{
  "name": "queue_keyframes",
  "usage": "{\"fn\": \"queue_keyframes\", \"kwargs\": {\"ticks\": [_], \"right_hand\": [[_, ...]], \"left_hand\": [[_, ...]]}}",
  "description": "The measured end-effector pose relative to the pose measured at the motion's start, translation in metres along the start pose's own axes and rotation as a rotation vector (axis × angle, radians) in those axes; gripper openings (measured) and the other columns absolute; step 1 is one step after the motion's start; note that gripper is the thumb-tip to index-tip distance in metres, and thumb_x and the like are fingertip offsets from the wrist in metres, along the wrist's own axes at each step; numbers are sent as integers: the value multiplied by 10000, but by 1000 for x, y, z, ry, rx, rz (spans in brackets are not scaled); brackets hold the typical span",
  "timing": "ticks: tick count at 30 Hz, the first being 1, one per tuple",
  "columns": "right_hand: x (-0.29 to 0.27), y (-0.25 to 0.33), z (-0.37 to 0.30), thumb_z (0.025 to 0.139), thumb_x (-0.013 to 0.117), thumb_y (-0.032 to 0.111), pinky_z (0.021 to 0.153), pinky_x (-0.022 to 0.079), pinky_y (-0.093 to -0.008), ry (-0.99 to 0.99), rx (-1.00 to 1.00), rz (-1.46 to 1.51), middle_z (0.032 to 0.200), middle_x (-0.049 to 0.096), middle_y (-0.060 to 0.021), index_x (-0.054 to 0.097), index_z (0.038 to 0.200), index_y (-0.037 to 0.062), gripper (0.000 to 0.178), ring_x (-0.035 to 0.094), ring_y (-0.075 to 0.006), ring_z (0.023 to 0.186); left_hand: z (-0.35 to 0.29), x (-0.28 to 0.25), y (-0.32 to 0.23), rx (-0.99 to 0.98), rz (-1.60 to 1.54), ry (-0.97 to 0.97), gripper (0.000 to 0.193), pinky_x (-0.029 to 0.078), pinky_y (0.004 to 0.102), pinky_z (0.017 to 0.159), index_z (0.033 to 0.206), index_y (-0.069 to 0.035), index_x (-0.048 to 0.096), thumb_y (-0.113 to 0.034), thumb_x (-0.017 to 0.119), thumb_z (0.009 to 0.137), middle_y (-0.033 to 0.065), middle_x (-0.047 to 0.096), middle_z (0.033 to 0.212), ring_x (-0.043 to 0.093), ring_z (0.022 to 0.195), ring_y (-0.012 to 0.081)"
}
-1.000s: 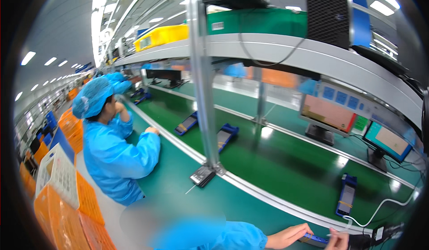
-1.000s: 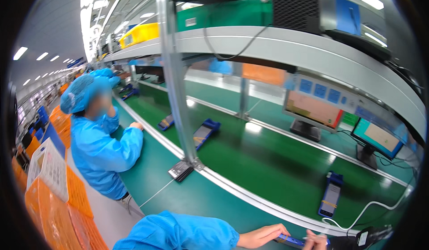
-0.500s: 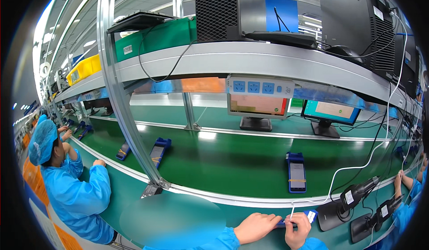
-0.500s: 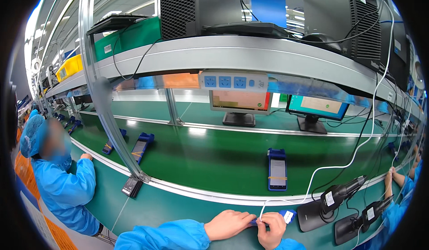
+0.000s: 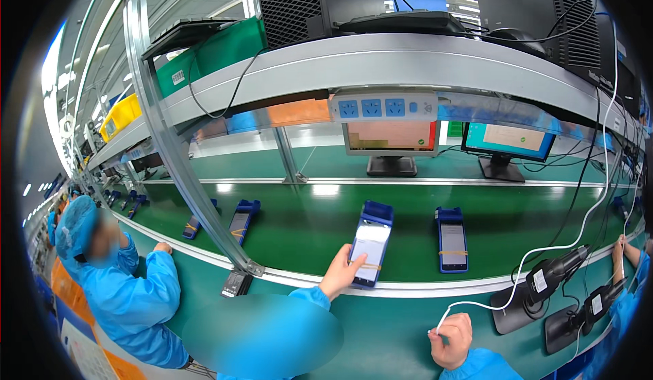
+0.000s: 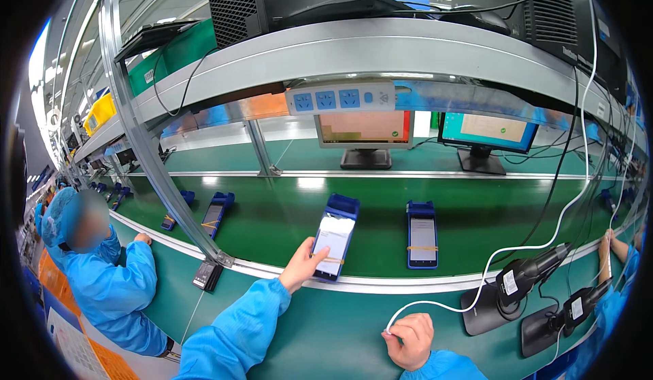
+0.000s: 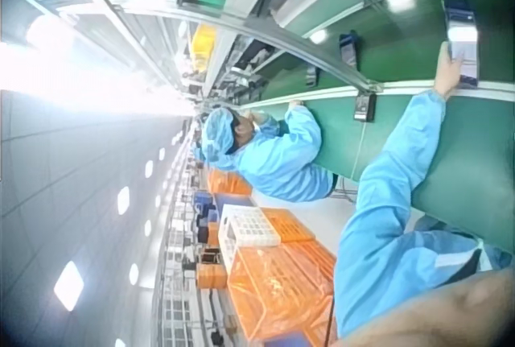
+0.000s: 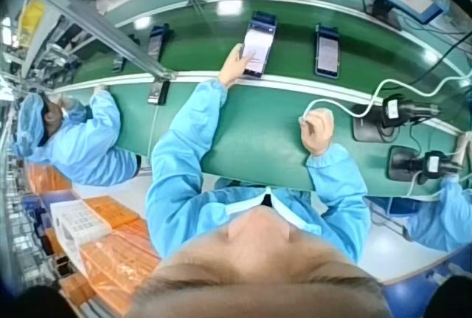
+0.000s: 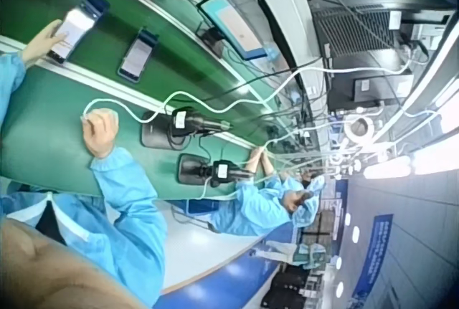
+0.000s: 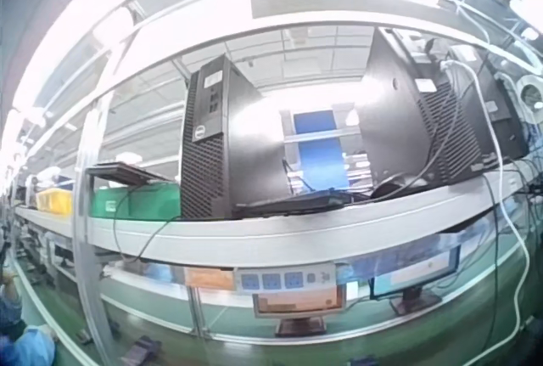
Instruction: The person operates computer accessories, connects a testing cable to handheld terminal devices retrieved from a conveyor belt, fastens a waist strap buckle, and places the devices back onto the conveyor line.
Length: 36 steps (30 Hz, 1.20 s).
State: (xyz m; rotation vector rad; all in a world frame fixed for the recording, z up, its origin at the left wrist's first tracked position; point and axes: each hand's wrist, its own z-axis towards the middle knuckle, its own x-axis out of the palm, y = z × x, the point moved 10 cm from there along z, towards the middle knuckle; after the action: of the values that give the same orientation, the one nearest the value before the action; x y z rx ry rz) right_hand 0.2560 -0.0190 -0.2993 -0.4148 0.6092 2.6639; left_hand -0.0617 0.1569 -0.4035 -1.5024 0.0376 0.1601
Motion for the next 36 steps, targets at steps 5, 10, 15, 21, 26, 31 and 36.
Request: {"fn": "queue_keyframes", "kwargs": {"ticks": [5, 10, 15, 21, 26, 31, 36], "right_hand": [[11, 3, 4, 763, 869, 63, 716, 458, -396, 68, 5, 34, 872, 653, -30, 670, 909, 118, 254, 634, -261, 765], [12, 14, 10, 801, 837, 19, 754, 492, -440, 142, 25, 85, 892, 658, -94, 668, 926, 72, 216, 643, -329, 808], [13, 25, 19, 798, 853, 37, 731, 492, -449, 166, 15, 110, 888, 652, -116, 673, 922, 63, 220, 637, -341, 805], [17, 29, 21, 800, 851, 29, 745, 498, -452, 196, 7, 128, 893, 657, -112, 675, 922, 65, 217, 642, -342, 810], [17, 25, 21, 805, 847, 21, 747, 497, -453, 191, 15, 98, 895, 658, -122, 670, 926, 60, 218, 643, -350, 812], [15, 18, 23, 807, 844, 11, 754, 495, -455, 181, 27, 57, 908, 660, -128, 666, 943, 52, 228, 648, -355, 829], [13, 16, 21, 813, 837, -4, 768, 495, -457, 166, 15, 28, 920, 662, -136, 665, 964, 44, 234, 649, -358, 851]], "left_hand": [[52, -27, 35, -122, -52, -120, 434, 567, 337, 950, 1372, 50, 538, -212, 711, 1072, 137, 738, 1201, 715, 1068, 181], [71, -42, 52, -170, 2, -134, 502, 578, 340, 931, 1395, 107, 560, -227, 729, 1061, 147, 737, 1218, 719, 1064, 188], [58, -56, 11, 115, 443, -353, 582, 559, 419, 988, 1421, 97, 555, -231, 786, 999, 214, 709, 1292, 703, 1137, 295], [15, 39, -70, 664, 762, -324, 449, 462, 493, 1041, 1331, -71, 660, -180, 789, 914, 162, 673, 1299, 603, 1230, 374], [39, 149, -26, 306, 685, 112, 357, 421, 483, 1042, 1175, -107, 769, -423, 694, 1028, 128, 645, 1275, 573, 1218, 334], [66, 190, -4, 140, 728, 70, 633, 364, 431, 1068, 1202, -37, 757, -609, 758, 931, 139, 620, 1299, 528, 1236, 320], [84, 182, 20, -35, 346, 107, 658, 510, 431, 976, 1358, 10, 570, -457, 805, 959, 161, 705, 1192, 670, 1093, 290]]}}
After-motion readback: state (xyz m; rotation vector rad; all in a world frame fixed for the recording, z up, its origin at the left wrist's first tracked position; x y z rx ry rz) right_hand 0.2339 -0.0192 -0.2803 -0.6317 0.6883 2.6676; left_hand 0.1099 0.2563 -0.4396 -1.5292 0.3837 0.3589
